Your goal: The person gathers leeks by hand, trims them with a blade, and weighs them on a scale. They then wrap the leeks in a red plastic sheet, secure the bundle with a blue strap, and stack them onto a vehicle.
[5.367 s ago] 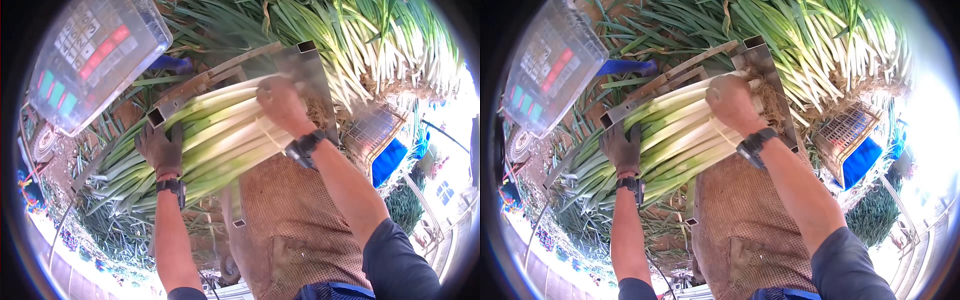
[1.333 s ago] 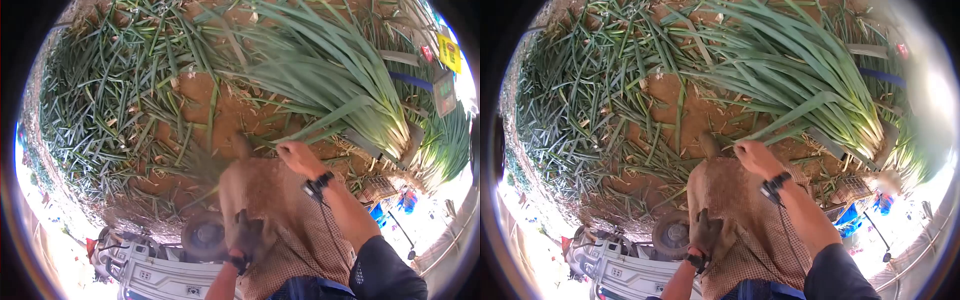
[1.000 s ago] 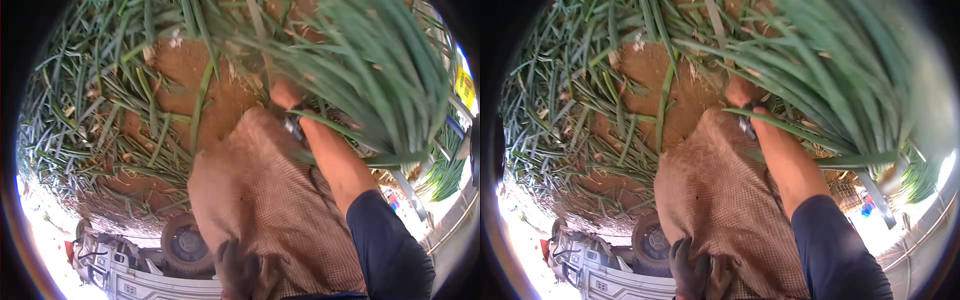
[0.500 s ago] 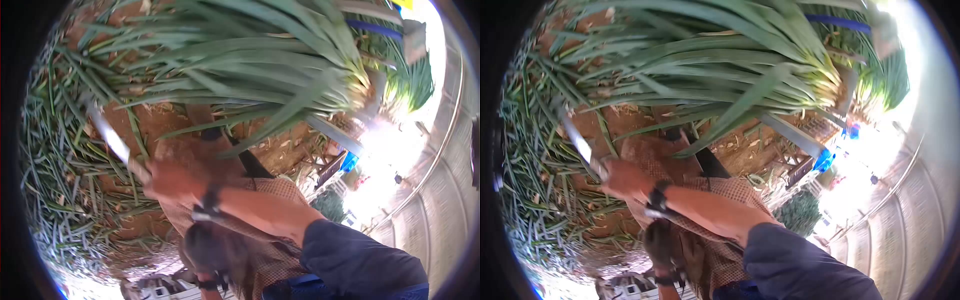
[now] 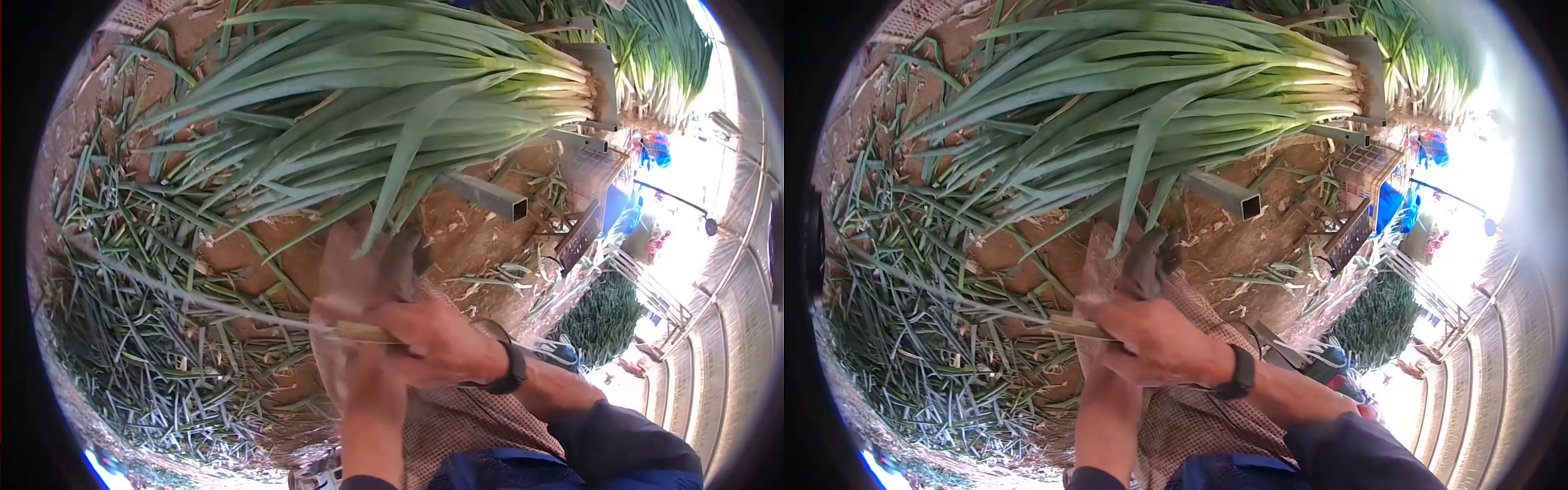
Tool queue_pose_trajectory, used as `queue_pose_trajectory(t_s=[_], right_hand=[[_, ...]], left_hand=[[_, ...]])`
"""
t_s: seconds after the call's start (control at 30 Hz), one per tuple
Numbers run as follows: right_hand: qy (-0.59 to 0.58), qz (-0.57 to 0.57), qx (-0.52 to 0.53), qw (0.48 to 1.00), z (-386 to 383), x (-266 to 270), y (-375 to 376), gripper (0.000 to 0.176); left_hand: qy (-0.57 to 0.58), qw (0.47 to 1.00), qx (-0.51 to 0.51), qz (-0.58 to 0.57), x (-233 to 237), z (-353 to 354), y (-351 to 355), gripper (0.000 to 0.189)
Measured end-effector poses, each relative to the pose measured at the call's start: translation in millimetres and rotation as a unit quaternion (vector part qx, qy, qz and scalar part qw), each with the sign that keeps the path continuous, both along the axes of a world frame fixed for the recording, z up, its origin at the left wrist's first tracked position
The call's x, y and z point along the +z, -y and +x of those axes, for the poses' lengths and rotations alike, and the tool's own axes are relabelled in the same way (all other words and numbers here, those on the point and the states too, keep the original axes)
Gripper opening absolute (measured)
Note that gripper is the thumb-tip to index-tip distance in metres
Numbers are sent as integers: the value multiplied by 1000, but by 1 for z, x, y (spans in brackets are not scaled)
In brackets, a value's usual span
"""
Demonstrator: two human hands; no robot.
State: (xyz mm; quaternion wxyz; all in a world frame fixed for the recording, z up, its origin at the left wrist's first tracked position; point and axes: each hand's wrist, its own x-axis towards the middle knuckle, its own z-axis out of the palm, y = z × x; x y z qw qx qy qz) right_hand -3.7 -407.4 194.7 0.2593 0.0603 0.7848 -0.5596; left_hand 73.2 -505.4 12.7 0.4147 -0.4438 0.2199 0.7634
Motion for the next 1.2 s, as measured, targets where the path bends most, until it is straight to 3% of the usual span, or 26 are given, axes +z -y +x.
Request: queue_pose_trajectory(t_s=[0.2, 0.3, 0.33, 0.4, 0.43, 0.47, 0.5, 0.53, 0.6, 0.63, 0.73, 0.8, 0.9, 0.97, 1.07, 1.2], right_hand=[[70, 24, -65, 995, 0, 16, -50, 25], [100, 32, -79, 991, -6, 23, -64, 23], [109, 30, -96, 989, -12, 28, -67, 22], [125, 32, -133, 983, -25, 35, -72, 20], [122, 43, -136, 982, -28, 37, -76, 21], [121, 54, -138, 982, -30, 36, -80, 22], [118, 65, -140, 981, -35, 37, -83, 24], [143, 63, -159, 975, -42, 40, -85, 24], [193, 60, -198, 959, -58, 50, -88, 25], [154, 31, -225, 962, -70, 55, -87, 28], [315, -57, -338, 885, -94, 70, -83, 29], [293, -70, -321, 898, -104, 71, -84, 30], [291, -79, -342, 890, -101, 64, -80, 29], [309, -95, -345, 881, -104, 63, -79, 29], [331, -122, -355, 866, -109, 56, -76, 30], [343, -169, -370, 847, -119, 48, -75, 33]], left_hand=[[-55, 995, 81, -11, 4, -69, -43, 31], [-204, 971, -18, -120, 7, -108, -30, 32], [-293, 931, -106, -190, 11, -118, -22, 32], [-461, 756, -297, -358, 20, -134, -9, 33], [-489, 705, -330, -394, 22, -136, -4, 33], [-434, 777, -299, -343, 16, -133, 2, 33], [-182, 975, -43, -117, -5, -126, 14, 32], [109, 959, 224, 135, -28, -122, 25, 32], [127, 980, 145, -45, 21, -154, 7, 26], [142, 978, 149, -28, 19, -157, 10, 26], [154, 987, 45, -28, 7, -157, 26, 25], [59, 995, -36, 66, 4, -159, 37, 24], [62, 963, -261, -12, 63, -201, 53, 27], [60, 937, -342, -22, 105, -244, 58, 29], [-148, 929, -321, -107, 164, -302, 37, 33], [-160, 942, -274, -106, 144, -343, -9, 35]])
